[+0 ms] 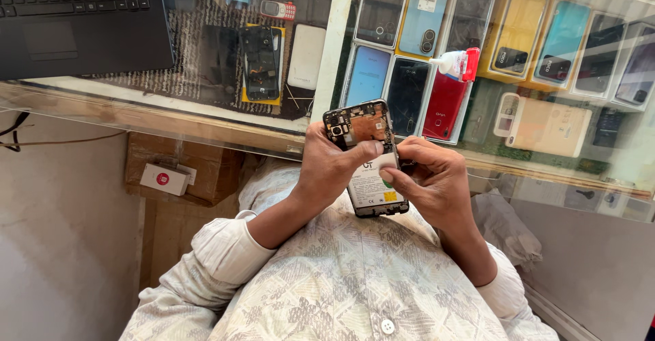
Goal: The person applies adhesive to the internal frame of a disassembled smartphone, then installs a new battery and presses it into place. The person uses tweezers to adjust a connector ribbon near the top of the phone.
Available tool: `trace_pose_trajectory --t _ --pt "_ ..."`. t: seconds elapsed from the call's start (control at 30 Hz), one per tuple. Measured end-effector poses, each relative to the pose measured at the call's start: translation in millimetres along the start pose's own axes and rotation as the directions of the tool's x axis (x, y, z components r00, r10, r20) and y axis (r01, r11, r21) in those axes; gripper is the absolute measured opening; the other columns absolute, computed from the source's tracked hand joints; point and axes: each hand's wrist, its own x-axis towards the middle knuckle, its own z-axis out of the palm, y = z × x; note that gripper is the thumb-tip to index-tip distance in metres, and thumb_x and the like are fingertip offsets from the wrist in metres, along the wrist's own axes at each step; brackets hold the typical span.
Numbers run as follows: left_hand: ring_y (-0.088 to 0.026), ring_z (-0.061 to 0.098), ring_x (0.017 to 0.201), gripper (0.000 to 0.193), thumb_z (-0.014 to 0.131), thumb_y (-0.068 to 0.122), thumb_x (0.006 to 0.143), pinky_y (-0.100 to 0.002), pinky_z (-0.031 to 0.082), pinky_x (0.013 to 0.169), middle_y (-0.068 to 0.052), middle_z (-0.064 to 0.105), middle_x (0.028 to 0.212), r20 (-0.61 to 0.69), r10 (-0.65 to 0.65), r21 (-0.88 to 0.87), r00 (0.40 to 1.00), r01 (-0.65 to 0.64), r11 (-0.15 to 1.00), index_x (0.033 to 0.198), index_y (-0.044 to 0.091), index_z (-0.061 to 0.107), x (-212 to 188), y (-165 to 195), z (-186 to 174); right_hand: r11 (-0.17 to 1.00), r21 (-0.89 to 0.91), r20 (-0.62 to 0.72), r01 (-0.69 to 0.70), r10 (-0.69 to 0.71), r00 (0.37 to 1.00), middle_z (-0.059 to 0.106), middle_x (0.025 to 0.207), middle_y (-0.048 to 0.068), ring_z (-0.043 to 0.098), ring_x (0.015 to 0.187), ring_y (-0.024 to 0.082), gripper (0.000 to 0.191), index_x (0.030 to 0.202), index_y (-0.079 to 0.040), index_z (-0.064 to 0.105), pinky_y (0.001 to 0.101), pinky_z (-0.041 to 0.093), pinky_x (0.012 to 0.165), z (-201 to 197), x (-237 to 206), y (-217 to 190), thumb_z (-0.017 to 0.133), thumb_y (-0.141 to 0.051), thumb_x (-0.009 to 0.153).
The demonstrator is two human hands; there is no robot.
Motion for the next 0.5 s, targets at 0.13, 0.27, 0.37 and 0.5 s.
trace_pose_trajectory --t 0.13,0.27,0.37,0.5 --pt "-0.008 0.07 0.077 0.013 0.076 0.005 0.09 -0.024 0.059 0.069 -0.006 0.077 0.09 -0.023 -0.007 -0.043 1.0 0.006 0.999 0.1 -0.004 0.076 0.8 -1.6 1.4 0.992 -0.121 -0.033 -0.02 0.016 0.999 0.065 0.094 0.006 0.056 0.079 0.004 0.022 0.103 0.008 0.073 0.0185 0.044 0.061 1.6 0.3 1.9 0.081 -0.007 0.09" --pt "-0.008 0.072 0.081 0.017 0.075 0.007 0.089 -0.023 0.061 0.074 -0.006 0.078 0.095 0.05 -0.109 -0.033 0.993 0.111 0.993 0.104 -0.001 0.075 3.1 3.0 -2.2 0.998 0.063 -0.043 -0.027 0.03 0.999 0.067 0.096 0.004 0.061 0.083 0.004 0.02 0.104 0.008 0.072 0.0182 0.049 0.067 -0.9 -1.0 6.7 0.079 -0.008 0.093" --pt "-0.008 0.073 0.084 0.019 0.077 0.008 0.09 -0.023 0.061 0.076 -0.006 0.077 0.096 0.099 -0.06 0.01 0.993 0.059 0.998 0.106 -0.001 0.074 4.0 4.8 -2.9 0.995 0.093 -0.055 -0.036 0.041 0.998 0.067 0.095 0.004 0.06 0.084 0.004 0.02 0.104 0.008 0.072 0.0181 0.048 0.069 -1.5 -1.1 10.4 0.079 -0.008 0.093" --pt "-0.008 0.071 0.079 0.016 0.077 0.008 0.091 -0.024 0.06 0.072 -0.007 0.077 0.093 0.041 -0.083 -0.052 0.996 0.085 0.995 0.103 -0.002 0.076 3.7 1.9 -0.1 0.999 0.038 -0.045 -0.029 0.03 0.999 0.067 0.094 0.003 0.06 0.082 0.003 0.02 0.103 0.007 0.072 0.0177 0.047 0.066 -0.6 -1.1 10.0 0.079 -0.008 0.092"
